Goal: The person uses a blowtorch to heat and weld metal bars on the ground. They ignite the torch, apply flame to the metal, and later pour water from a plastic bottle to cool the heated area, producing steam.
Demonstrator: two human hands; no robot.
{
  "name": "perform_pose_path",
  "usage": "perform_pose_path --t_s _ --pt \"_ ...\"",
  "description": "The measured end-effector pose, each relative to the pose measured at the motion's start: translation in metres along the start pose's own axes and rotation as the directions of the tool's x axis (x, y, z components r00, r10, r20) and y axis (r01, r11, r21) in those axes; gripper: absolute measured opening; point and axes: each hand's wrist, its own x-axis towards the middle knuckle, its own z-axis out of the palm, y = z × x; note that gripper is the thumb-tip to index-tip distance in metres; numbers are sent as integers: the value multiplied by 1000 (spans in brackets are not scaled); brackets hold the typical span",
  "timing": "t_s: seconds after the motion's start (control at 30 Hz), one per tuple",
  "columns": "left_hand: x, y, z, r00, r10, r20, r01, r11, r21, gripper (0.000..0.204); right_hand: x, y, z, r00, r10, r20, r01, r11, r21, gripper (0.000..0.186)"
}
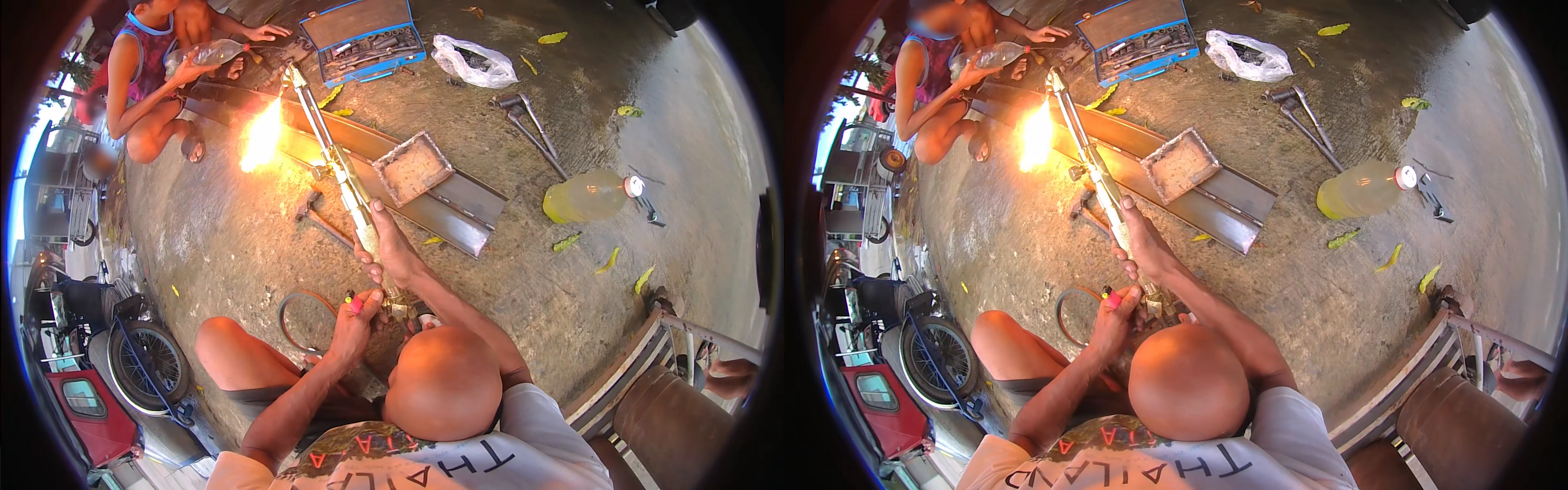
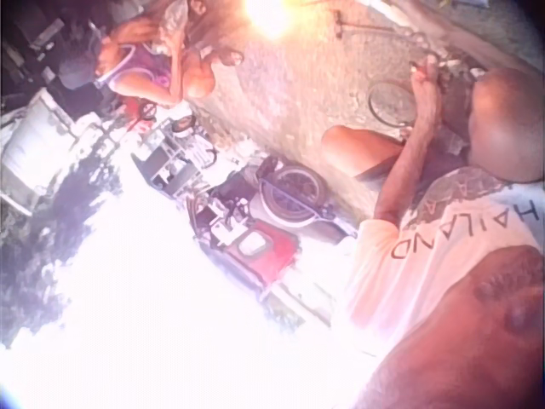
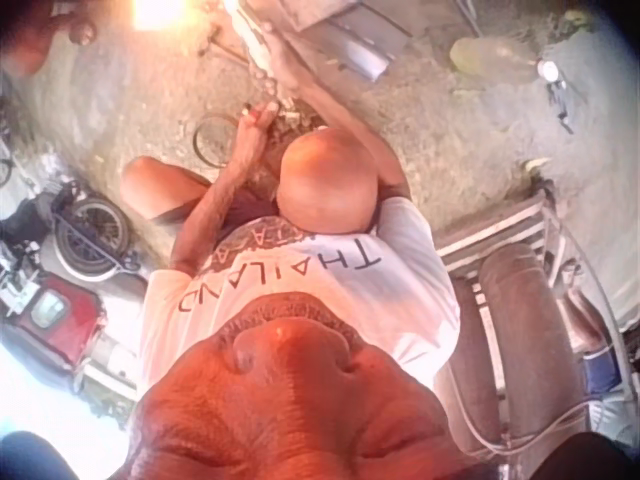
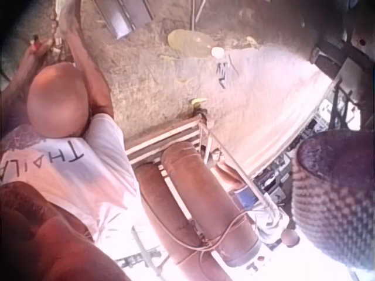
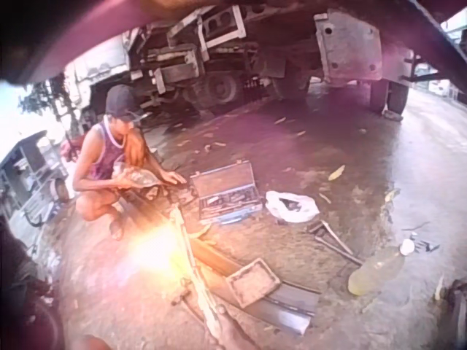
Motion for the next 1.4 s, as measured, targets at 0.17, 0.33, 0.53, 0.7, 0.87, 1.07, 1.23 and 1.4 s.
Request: perform_pose_path --t_s 0.17,0.33,0.53,0.7,0.87,1.07,1.23,1.4 --pt "6 13 3 992 120 -44 -109 972 208 38 -5 2 -10 1000 -5 4 5 997 73 74" --pt "28 110 52 756 619 -214 -403 697 593 49 -35 -15 -23 991 -24 -129 37 994 99 79" --pt "86 168 113 501 849 167 -556 168 814 41 -71 -25 -40 911 -157 -381 189 981 50 80" --pt "92 164 155 466 828 312 -637 69 767 41 -113 -34 -47 793 -183 -582 225 974 -1 81" --pt "103 152 178 433 787 439 -736 29 676 44 -137 -33 -45 682 -237 -692 261 963 -73 81" --pt "108 147 195 538 721 436 -809 297 507 37 -145 -29 -49 619 -292 -730 251 953 -169 84" --pt "98 142 180 684 638 354 -726 546 419 43 -147 -17 -58 612 -207 -764 171 977 -128 84" --pt "92 132 154 761 520 387 -648 621 441 46 -155 -7 -51 626 -120 -770 87 993 -84 80"
